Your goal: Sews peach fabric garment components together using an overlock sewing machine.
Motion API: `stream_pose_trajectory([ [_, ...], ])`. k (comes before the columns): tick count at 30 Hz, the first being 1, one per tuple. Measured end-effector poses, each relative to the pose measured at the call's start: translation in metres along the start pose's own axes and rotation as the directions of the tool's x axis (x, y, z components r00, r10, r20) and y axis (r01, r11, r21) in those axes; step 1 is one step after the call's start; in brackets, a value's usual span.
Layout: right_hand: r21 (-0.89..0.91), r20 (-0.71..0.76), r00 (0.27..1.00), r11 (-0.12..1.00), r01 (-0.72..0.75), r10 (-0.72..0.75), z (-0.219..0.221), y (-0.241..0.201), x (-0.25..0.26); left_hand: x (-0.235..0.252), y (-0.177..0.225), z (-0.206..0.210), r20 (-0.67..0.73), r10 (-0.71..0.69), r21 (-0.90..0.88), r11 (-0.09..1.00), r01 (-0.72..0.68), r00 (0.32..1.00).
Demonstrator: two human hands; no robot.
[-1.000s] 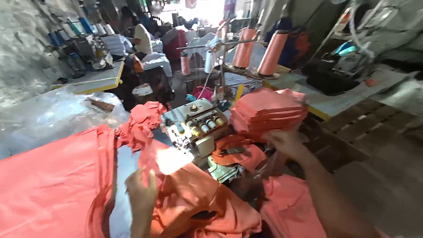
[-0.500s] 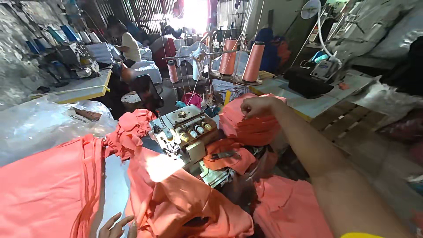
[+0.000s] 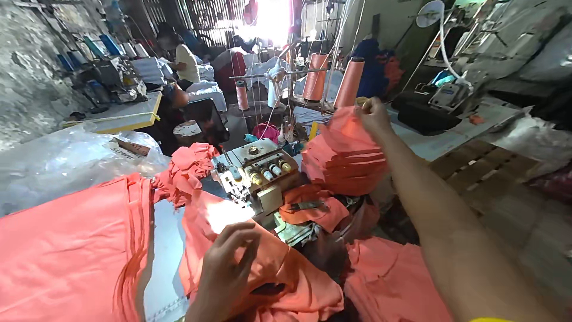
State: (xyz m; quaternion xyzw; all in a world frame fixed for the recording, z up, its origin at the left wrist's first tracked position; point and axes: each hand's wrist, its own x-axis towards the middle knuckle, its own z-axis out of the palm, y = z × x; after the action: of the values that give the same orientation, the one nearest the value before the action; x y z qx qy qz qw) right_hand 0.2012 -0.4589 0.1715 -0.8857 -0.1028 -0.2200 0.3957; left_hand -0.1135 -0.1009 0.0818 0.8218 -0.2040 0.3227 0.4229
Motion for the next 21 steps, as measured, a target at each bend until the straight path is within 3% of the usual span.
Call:
stream_pose_trajectory([
  [2,-0.041,0.105,0.958,0.962,0.271,-0.266,0.003,-0.048,-0.033,0.018,0.008,0.000,-0.132,-0.008,-0.035,0.999,0.003,0.991],
  [4,-0.016,0.316,0.763,0.801,0.598,-0.564,0.020,-0.101,-0.090,0.035,0.015,0.002,-0.195,-0.008,-0.085,0.996,-0.009,0.981],
  [5,0.046,0.334,0.654,0.705,0.708,-0.679,0.029,-0.127,-0.125,0.041,0.018,0.002,-0.128,-0.038,-0.147,0.989,0.019,0.991],
  [6,0.132,0.252,0.566,0.607,0.784,-0.785,0.037,-0.148,-0.157,0.047,0.022,-0.001,-0.009,-0.076,-0.224,0.972,0.072,0.997],
  [7,0.253,0.131,0.527,0.542,0.801,-0.840,0.042,-0.163,-0.185,0.053,0.028,-0.005,0.096,-0.109,-0.286,0.949,0.132,0.989],
  [8,0.398,0.032,0.544,0.510,0.763,-0.839,0.044,-0.172,-0.206,0.055,0.032,-0.009,0.164,-0.120,-0.323,0.931,0.168,0.979],
  [10,0.673,0.027,0.665,0.505,0.540,-0.747,0.049,-0.174,-0.235,0.053,0.037,-0.024,0.244,-0.084,-0.309,0.938,0.159,0.966],
  [12,0.847,0.238,0.742,0.508,0.157,-0.627,0.067,-0.162,-0.259,0.045,0.029,-0.039,0.238,-0.091,-0.196,0.971,0.139,0.967],
  [14,0.816,0.494,0.713,0.548,-0.183,-0.498,0.096,-0.145,-0.278,0.037,0.006,-0.047,0.208,-0.210,0.025,0.977,0.210,0.955],
  [15,0.768,0.567,0.703,0.585,-0.262,-0.429,0.114,-0.137,-0.283,0.035,-0.010,-0.048,0.206,-0.299,0.134,0.952,0.276,0.932],
  [16,0.725,0.583,0.727,0.636,-0.264,-0.363,0.133,-0.129,-0.286,0.035,-0.026,-0.046,0.211,-0.386,0.215,0.914,0.343,0.898],
  [18,0.674,0.449,0.850,0.728,-0.122,-0.274,0.175,-0.114,-0.290,0.036,-0.061,-0.036,0.188,-0.518,0.290,0.841,0.457,0.834],
  [21,0.589,0.291,0.942,0.807,-0.040,-0.165,0.220,-0.099,-0.287,0.036,-0.101,-0.018,0.085,-0.574,0.287,0.797,0.532,0.814],
])
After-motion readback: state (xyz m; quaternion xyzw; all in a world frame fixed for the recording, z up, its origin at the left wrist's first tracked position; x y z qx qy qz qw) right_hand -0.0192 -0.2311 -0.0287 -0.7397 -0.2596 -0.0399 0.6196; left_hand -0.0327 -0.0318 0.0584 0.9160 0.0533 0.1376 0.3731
